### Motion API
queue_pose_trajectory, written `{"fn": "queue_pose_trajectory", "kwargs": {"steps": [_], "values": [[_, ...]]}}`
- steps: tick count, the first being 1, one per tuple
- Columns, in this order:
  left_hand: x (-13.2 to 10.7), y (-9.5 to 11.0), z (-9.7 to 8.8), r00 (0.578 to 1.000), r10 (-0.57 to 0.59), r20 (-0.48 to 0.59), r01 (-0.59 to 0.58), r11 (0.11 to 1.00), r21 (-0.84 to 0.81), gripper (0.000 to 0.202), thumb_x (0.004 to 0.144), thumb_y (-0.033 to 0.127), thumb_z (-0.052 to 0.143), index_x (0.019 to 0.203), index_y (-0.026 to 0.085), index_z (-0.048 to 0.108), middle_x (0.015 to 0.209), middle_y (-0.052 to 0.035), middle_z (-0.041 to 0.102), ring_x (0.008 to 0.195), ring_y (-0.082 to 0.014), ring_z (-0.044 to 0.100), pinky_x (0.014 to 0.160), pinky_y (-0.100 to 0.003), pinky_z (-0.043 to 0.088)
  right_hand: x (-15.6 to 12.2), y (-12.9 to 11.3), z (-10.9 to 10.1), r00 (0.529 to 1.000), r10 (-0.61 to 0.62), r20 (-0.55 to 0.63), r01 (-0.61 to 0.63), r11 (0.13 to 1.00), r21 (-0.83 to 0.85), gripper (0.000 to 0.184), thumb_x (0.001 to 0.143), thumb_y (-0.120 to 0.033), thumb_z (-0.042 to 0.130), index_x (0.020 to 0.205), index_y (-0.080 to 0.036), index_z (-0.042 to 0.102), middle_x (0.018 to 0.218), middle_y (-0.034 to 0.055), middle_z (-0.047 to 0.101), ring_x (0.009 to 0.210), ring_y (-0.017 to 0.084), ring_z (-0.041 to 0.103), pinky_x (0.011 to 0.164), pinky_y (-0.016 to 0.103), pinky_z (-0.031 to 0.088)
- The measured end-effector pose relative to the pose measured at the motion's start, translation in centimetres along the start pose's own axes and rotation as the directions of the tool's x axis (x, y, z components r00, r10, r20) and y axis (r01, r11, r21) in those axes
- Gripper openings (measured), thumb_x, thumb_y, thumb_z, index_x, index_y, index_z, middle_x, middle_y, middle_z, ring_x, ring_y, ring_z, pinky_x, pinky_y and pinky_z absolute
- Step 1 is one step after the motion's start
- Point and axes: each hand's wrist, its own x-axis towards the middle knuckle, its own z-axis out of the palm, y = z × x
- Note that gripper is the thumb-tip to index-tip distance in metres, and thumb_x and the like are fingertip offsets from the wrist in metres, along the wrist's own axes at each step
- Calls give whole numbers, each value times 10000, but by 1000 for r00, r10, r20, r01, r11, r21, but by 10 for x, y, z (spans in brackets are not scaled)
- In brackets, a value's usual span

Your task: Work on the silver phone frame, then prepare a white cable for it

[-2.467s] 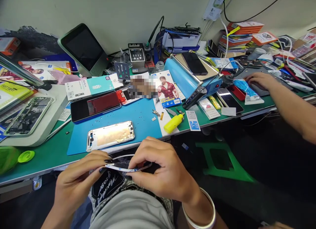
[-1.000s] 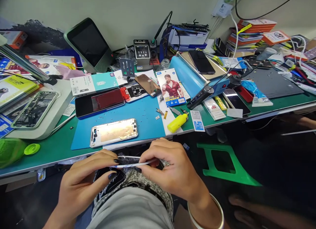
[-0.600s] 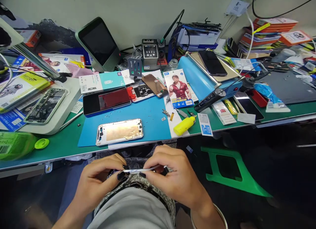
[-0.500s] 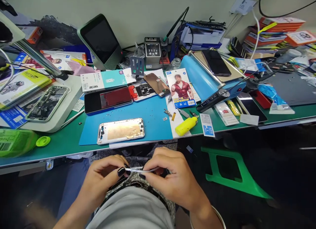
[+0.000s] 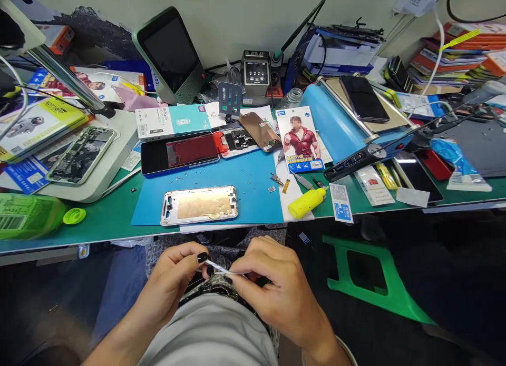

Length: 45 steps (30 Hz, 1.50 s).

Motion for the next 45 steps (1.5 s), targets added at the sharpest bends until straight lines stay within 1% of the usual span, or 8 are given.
{"fn": "queue_pose_trajectory", "kwargs": {"steps": [6,12,18,23,26,32,37,45], "values": [[-1,-2,2,1000,5,-8,-5,1000,16,257,812,291,612,587,166,617,579,15,577,607,-100,473,620,-220,354,1,-1,1,999,-43,-5,43,999,-34,123,837,-74,645,762,-172,648,636,-6,553,608,114,484,580,262,363],[-16,-1,-7,983,144,114,-166,964,209,141,873,336,605,824,212,652,746,24,578,723,-116,505,673,-220,380,-6,1,-5,996,87,-27,-87,996,-3,120,830,-88,630,739,-166,643,652,-7,544,613,107,506,576,241,391],[-26,-3,-13,886,342,314,-460,731,504,175,936,171,523,976,300,634,841,46,587,795,-87,540,698,-200,399,-9,-1,0,940,234,248,-269,956,119,152,764,-58,597,847,-160,675,742,-5,629,684,107,572,651,214,433],[-25,0,-12,851,354,388,-514,713,476,250,925,147,549,1034,345,655,924,44,591,865,-78,561,757,-188,432,-5,-5,5,931,200,305,-281,926,252,120,774,-63,575,817,-148,649,757,-2,623,694,96,553,667,198,425],[-25,0,-12,859,366,357,-501,740,448,274,901,122,576,1036,349,651,906,60,642,855,-74,586,767,-172,447,-4,-4,5,939,169,298,-268,905,330,85,805,-93,603,829,-140,669,741,1,610,682,92,547,648,192,421],[-26,-2,-10,948,252,195,-302,905,300,135,793,199,741,870,276,661,790,63,688,751,-76,616,706,-145,480,-5,0,9,935,113,335,-274,831,484,114,864,-160,593,807,-135,690,701,7,598,656,99,541,618,206,413],[-23,-3,-8,963,190,194,-225,957,183,140,756,184,775,836,243,677,780,40,695,740,-77,614,685,-145,478,-6,2,13,897,183,401,-376,795,477,229,875,-294,660,709,-136,652,637,-12,559,607,91,506,588,208,395],[-20,-7,-12,960,125,251,-146,987,69,136,752,169,778,826,232,682,773,41,694,727,-70,617,663,-146,466,-8,3,16,838,239,491,-506,677,534,171,832,-230,648,691,-134,635,608,-19,542,573,88,474,565,219,363]]}}
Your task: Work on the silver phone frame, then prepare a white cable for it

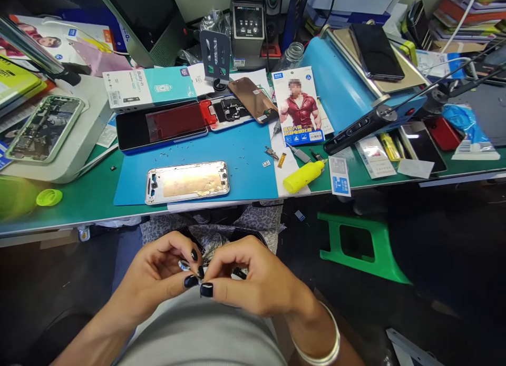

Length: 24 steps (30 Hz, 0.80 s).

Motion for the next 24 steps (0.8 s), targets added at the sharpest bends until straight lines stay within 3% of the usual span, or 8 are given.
{"fn": "queue_pose_trajectory", "kwargs": {"steps": [3,5,7,9,12,14,19,24], "values": [[0,-2,-1,999,36,4,-36,996,77,124,778,180,755,842,252,677,791,38,680,747,-84,608,675,-174,472,-1,-1,3,1000,4,-28,-4,1000,6,146,816,-190,619,680,-137,615,595,-26,525,563,83,452,551,210,352],[0,-1,-2,986,162,45,-168,957,235,151,832,147,685,901,281,677,820,31,665,785,-108,603,726,-228,484,-2,-3,5,998,-16,-63,13,999,-34,134,805,-156,594,672,-140,600,589,-33,510,559,76,433,541,198,344],[-2,2,-1,930,343,135,-366,813,452,251,861,76,604,982,286,669,894,0,650,871,-146,588,791,-298,479,-2,-5,7,993,-38,-112,26,994,-104,136,793,-120,573,660,-144,582,574,-43,486,552,69,412,533,188,335],[-5,6,-1,852,472,227,-497,589,637,320,842,16,568,1039,252,656,987,-46,620,971,-185,546,841,-348,454,-2,-6,9,988,-54,-146,30,986,-161,145,781,-95,559,646,-147,562,563,-50,466,545,65,398,526,180,329],[-10,9,-1,795,545,266,-513,368,776,331,799,13,610,1066,205,644,1006,-77,563,981,-205,495,817,-356,432,-2,-7,10,983,-82,-166,47,978,-202,142,775,-91,552,645,-149,550,568,-52,461,540,62,392,519,173,330],[-11,8,-2,802,541,254,-504,383,775,324,792,22,632,1066,195,636,939,-62,550,897,-185,505,748,-333,435,-1,-7,11,980,-102,-171,62,973,-224,142,791,-103,559,657,-149,561,580,-49,476,545,64,401,525,172,339],[-8,0,-4,885,432,175,-435,631,642,356,832,37,616,1092,279,644,921,-21,593,839,-144,575,723,-291,467,-1,-7,10,980,-114,-165,71,967,-246,145,850,-164,595,708,-145,616,591,-44,512,546,63,426,517,163,348],[-4,-2,-6,924,367,103,-367,783,502,301,847,117,649,1035,347,697,875,10,628,814,-130,598,727,-254,479,-1,-6,12,975,-145,-170,89,951,-297,132,841,-144,613,711,-140,634,601,-39,544,548,59,452,530,158,361]]}}
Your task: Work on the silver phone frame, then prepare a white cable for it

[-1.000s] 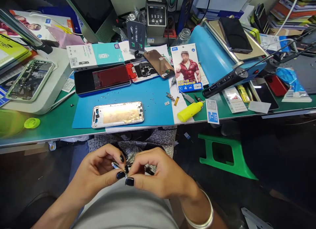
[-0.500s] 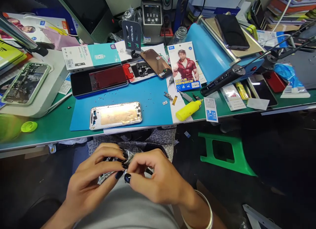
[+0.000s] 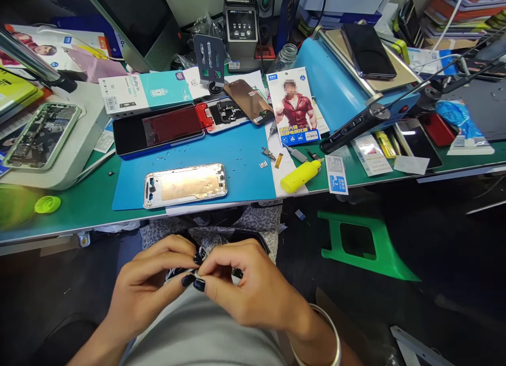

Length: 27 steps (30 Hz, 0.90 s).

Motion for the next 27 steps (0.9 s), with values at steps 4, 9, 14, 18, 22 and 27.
{"fn": "queue_pose_trajectory", "kwargs": {"steps": [4,9,14,18,22,27], "values": [[3,1,-1,994,-104,-20,102,991,-83,221,862,149,638,943,334,728,836,9,643,778,-122,593,691,-224,473,0,1,2,1000,-16,-3,16,999,-45,109,834,-110,588,753,-143,653,628,-31,566,569,67,481,547,170,371],[2,-2,-2,987,-157,-45,148,978,-149,127,891,184,605,868,271,694,819,9,597,772,-114,556,682,-210,443,0,3,1,1000,0,19,0,999,-35,104,849,-129,568,778,-148,641,653,-23,557,594,80,483,559,188,373],[0,-4,-8,987,-158,15,158,986,-54,221,941,237,510,1112,317,624,1042,-9,564,907,-127,529,793,-225,433,0,4,-5,999,8,32,-8,1000,7,127,869,-154,538,756,-154,597,663,-28,520,608,84,446,579,197,367],[2,1,-13,981,-144,127,133,987,94,258,904,184,571,1071,342,685,885,13,669,792,-119,587,713,-225,445,3,5,-11,1000,-13,10,13,1000,11,138,871,-151,540,748,-151,601,657,-26,537,602,85,457,566,194,371],[4,5,-5,933,-347,99,351,936,-34,130,863,271,652,851,282,782,649,1,712,541,-102,570,534,-209,436,6,12,-7,979,-144,-145,114,973,-199,139,878,-105,548,875,-160,676,746,13,618,693,121,541,635,230,426],[4,4,6,806,-562,189,580,682,-445,232,772,424,741,783,195,770,660,-45,727,443,-82,553,450,-184,456,6,27,3,869,-450,-203,301,808,-506,267,878,-18,524,1072,-139,662,899,94,635,844,189,551,743,329,463]]}}
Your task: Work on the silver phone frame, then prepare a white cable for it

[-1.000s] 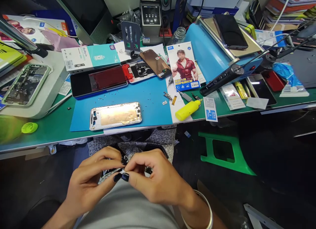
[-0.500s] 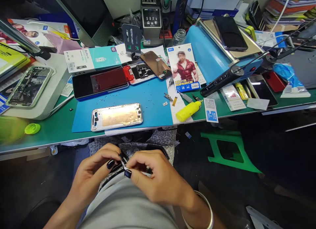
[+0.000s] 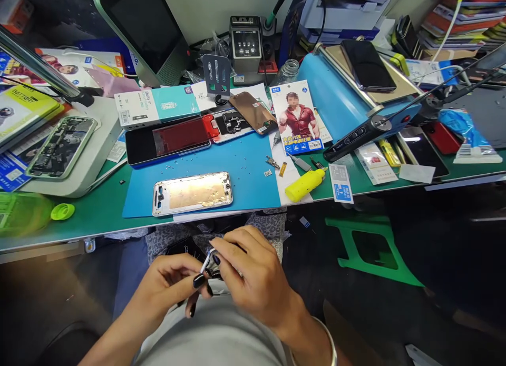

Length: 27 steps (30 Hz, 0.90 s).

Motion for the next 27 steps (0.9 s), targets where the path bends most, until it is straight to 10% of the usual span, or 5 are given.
{"fn": "queue_pose_trajectory", "kwargs": {"steps": [8,14,27], "values": [[3,-9,-10,898,437,-55,-384,838,387,197,889,207,607,1036,309,688,959,13,652,489,-46,622,488,-157,480,1,8,-4,984,86,154,-102,990,101,218,917,-71,453,968,-137,655,799,46,511,748,156,487,635,280,401],[6,-6,-6,894,447,30,-420,812,407,350,904,181,582,1173,399,629,916,39,652,474,-27,583,459,-139,466,10,17,-11,953,77,292,-141,969,205,166,914,-123,471,861,-137,627,785,34,457,760,161,449,652,289,359],[-11,9,-4,770,637,49,-533,599,598,161,836,71,607,879,218,660,799,13,660,741,-85,623,677,-157,485,17,27,-11,844,132,520,-375,839,395,267,947,-270,440,705,-173,495,719,7,456,674,139,427,613,272,322]]}}
